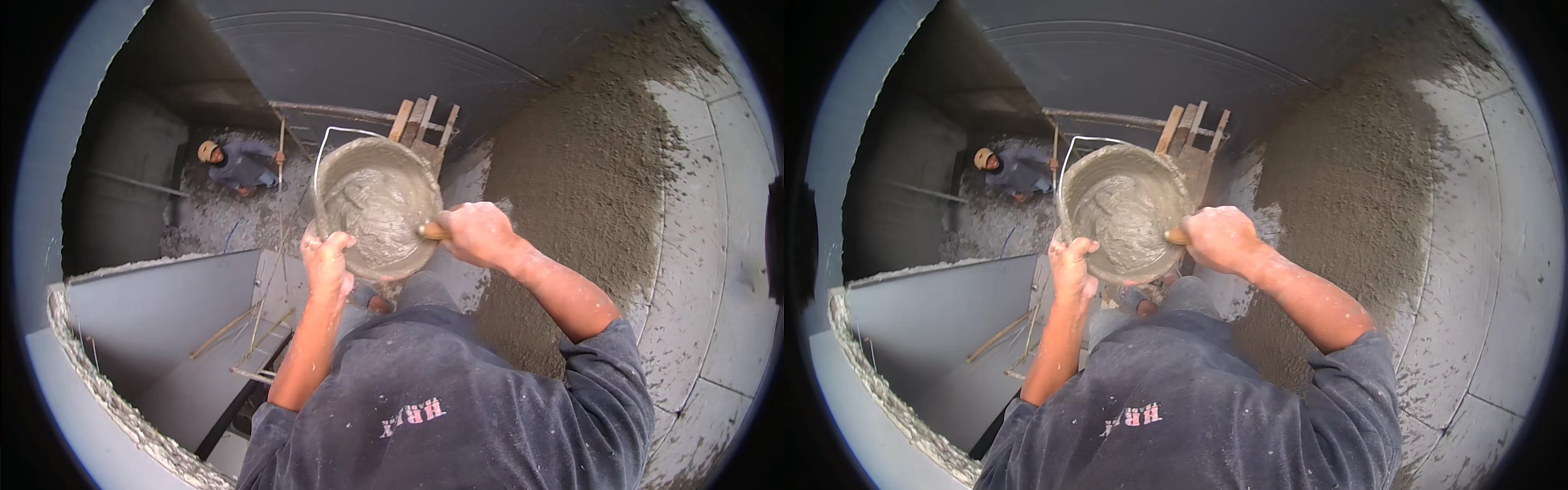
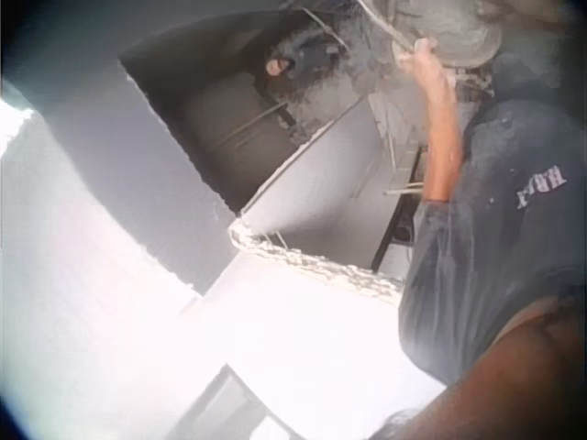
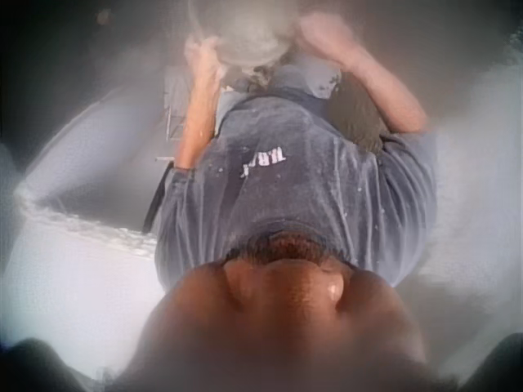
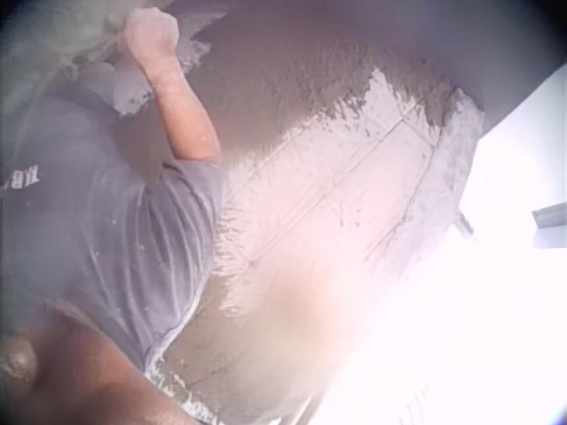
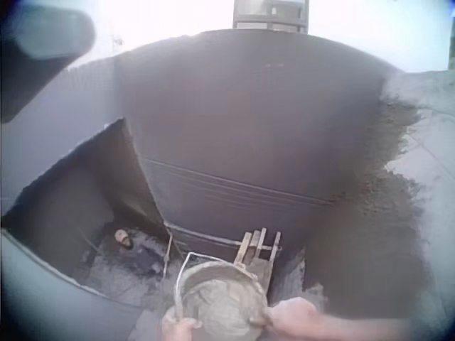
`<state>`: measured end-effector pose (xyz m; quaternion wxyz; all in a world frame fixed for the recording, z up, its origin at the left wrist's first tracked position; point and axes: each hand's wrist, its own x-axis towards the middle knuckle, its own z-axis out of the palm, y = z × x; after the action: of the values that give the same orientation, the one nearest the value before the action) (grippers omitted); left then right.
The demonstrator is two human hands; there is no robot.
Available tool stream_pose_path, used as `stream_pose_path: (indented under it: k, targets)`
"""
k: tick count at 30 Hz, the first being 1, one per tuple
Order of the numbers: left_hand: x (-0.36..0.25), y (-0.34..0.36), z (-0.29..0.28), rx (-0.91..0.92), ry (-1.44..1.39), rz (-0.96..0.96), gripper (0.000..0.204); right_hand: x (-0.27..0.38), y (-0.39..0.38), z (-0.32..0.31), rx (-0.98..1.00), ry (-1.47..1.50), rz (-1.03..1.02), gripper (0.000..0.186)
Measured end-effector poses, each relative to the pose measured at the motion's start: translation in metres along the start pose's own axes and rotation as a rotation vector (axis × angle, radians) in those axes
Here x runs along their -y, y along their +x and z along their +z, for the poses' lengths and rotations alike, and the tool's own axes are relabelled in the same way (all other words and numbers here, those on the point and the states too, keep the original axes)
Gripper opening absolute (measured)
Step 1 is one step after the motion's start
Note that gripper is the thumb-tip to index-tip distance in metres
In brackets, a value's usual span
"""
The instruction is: The person applies wet plaster to a wall and ceiling structure using a trowel and a bucket, smoothing the material over the surface while standing on a scaffold.
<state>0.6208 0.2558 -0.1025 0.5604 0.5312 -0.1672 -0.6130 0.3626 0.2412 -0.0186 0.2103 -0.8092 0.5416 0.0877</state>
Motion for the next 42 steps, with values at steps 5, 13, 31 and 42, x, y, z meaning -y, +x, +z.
stream_pose_path:
  k: [5, 13, 31, 42]
  targets:
    - [-0.013, -0.006, -0.009, -0.008, -0.094, -0.003, 0.041, 0.012, -0.029, -0.001, -0.038, 0.237, 0.105, 0.022]
    - [-0.022, -0.006, -0.02, -0.101, -0.139, 0.012, 0.042, 0.013, -0.032, -0.012, -0.219, 0.113, 0.085, 0.022]
    - [-0.037, -0.003, -0.059, -0.136, -0.025, 0.099, 0.063, -0.213, -0.048, -0.143, -0.486, 1.511, -0.021, 0.026]
    - [-0.014, -0.003, -0.028, -0.128, 0.048, -0.03, 0.058, -0.21, -0.248, -0.221, -0.884, 0.37, 0.81, 0.025]
